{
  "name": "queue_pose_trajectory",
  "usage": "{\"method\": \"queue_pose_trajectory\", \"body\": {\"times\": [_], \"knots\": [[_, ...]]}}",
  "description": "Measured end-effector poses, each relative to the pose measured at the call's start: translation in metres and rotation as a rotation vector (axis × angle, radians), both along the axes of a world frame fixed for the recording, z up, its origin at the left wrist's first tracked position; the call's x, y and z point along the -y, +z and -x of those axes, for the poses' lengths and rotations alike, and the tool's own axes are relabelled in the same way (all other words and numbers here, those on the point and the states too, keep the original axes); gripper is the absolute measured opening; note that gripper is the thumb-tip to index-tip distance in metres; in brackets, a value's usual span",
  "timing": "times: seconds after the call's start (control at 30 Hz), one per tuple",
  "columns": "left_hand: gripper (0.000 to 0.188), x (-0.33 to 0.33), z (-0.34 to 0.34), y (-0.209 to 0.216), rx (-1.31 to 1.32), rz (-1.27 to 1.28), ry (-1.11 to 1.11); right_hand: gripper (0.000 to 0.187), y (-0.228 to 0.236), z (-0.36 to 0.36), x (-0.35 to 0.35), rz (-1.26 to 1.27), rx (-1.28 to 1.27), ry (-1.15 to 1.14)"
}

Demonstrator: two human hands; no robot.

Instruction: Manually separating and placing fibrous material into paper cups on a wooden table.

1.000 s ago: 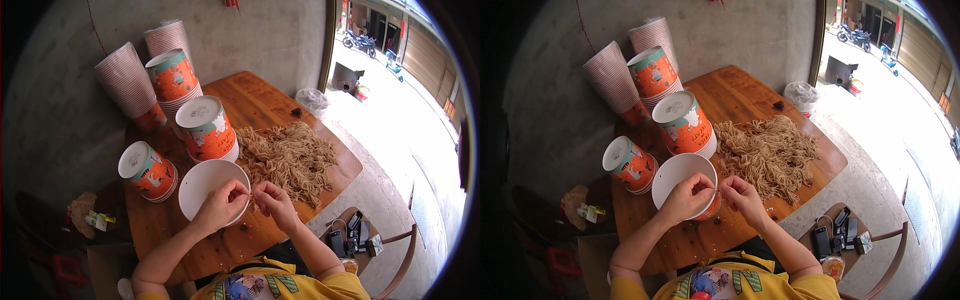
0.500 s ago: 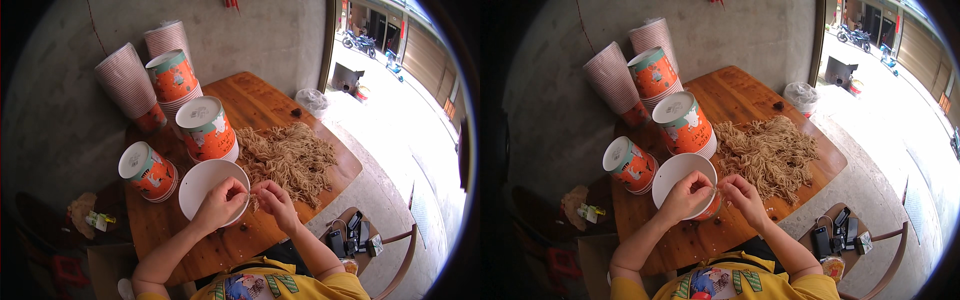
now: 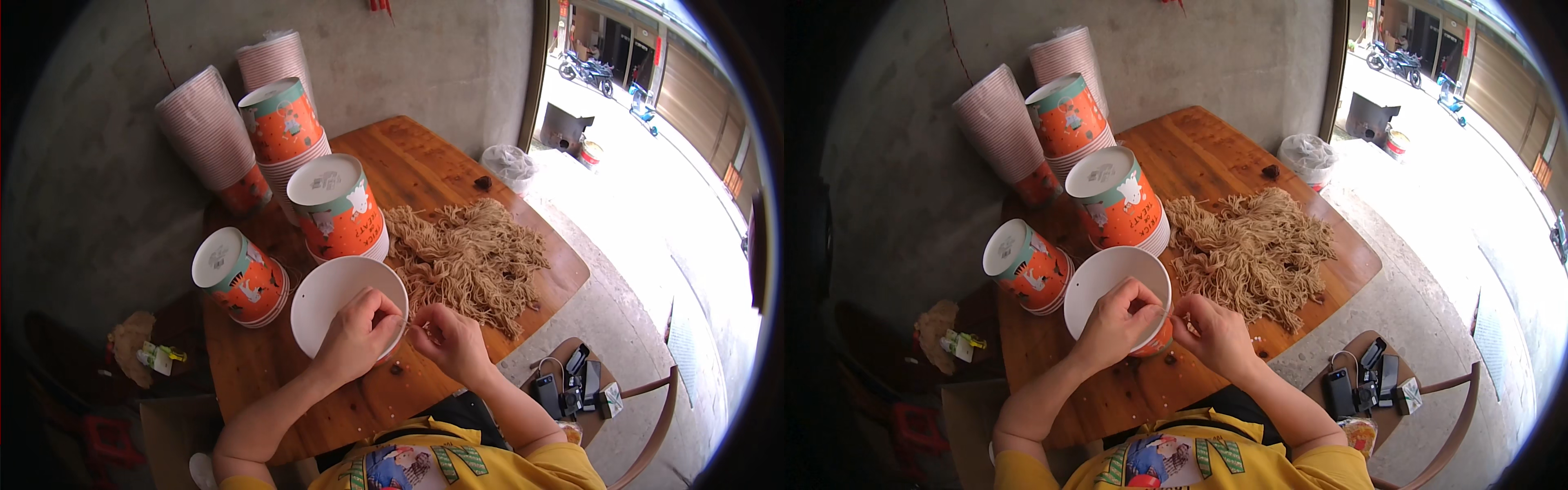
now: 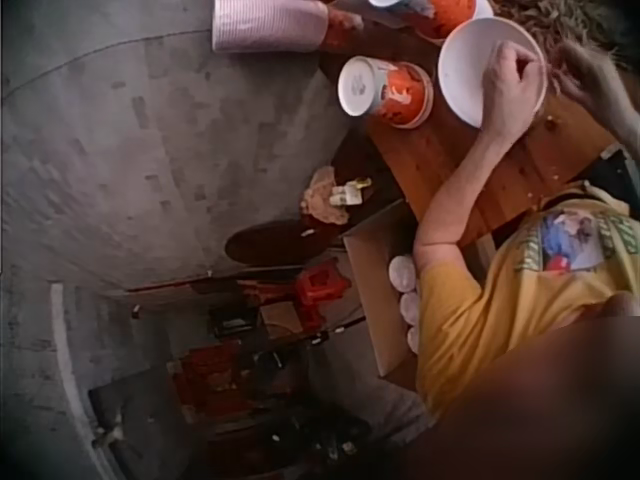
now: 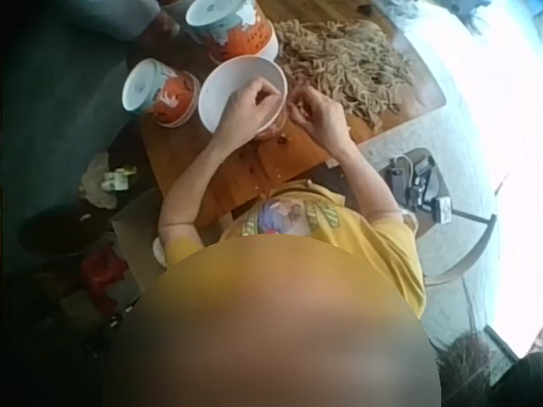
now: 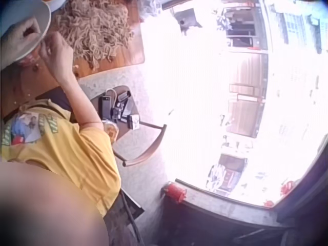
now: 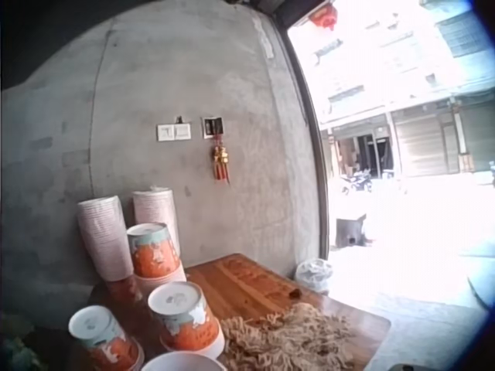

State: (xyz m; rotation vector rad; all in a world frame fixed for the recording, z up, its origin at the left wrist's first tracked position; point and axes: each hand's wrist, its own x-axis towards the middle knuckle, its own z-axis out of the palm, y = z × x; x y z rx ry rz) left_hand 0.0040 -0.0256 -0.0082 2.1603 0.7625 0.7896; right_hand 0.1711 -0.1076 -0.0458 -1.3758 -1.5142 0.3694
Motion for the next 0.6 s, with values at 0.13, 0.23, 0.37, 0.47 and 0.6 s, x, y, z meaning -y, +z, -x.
{"method": "queue_pose_trajectory", "body": {"times": [0.13,0.23,0.37,0.47,0.6], "knots": [[0.016,-0.001,0.004,-0.003,-0.044,-0.104,-0.012,0.016,0.011,-0.007,0.007,0.11,-0.002,0.093],[0.024,0.013,0.009,0.014,-0.213,0.143,0.022,0.012,0.014,-0.03,0.011,0.114,0.103,0.182],[0.026,0.026,0.031,0.016,-0.409,-0.071,-0.087,0.008,0.035,-0.052,0.009,0.063,0.193,0.25],[0.019,0.029,0.049,0.009,-0.357,-0.369,-0.127,0.009,0.046,-0.048,-0.005,0.011,0.284,0.287],[0.013,0.03,0.072,0.013,-0.401,-0.495,-0.141,0.01,0.048,-0.019,-0.036,-0.171,0.357,0.452]]}}
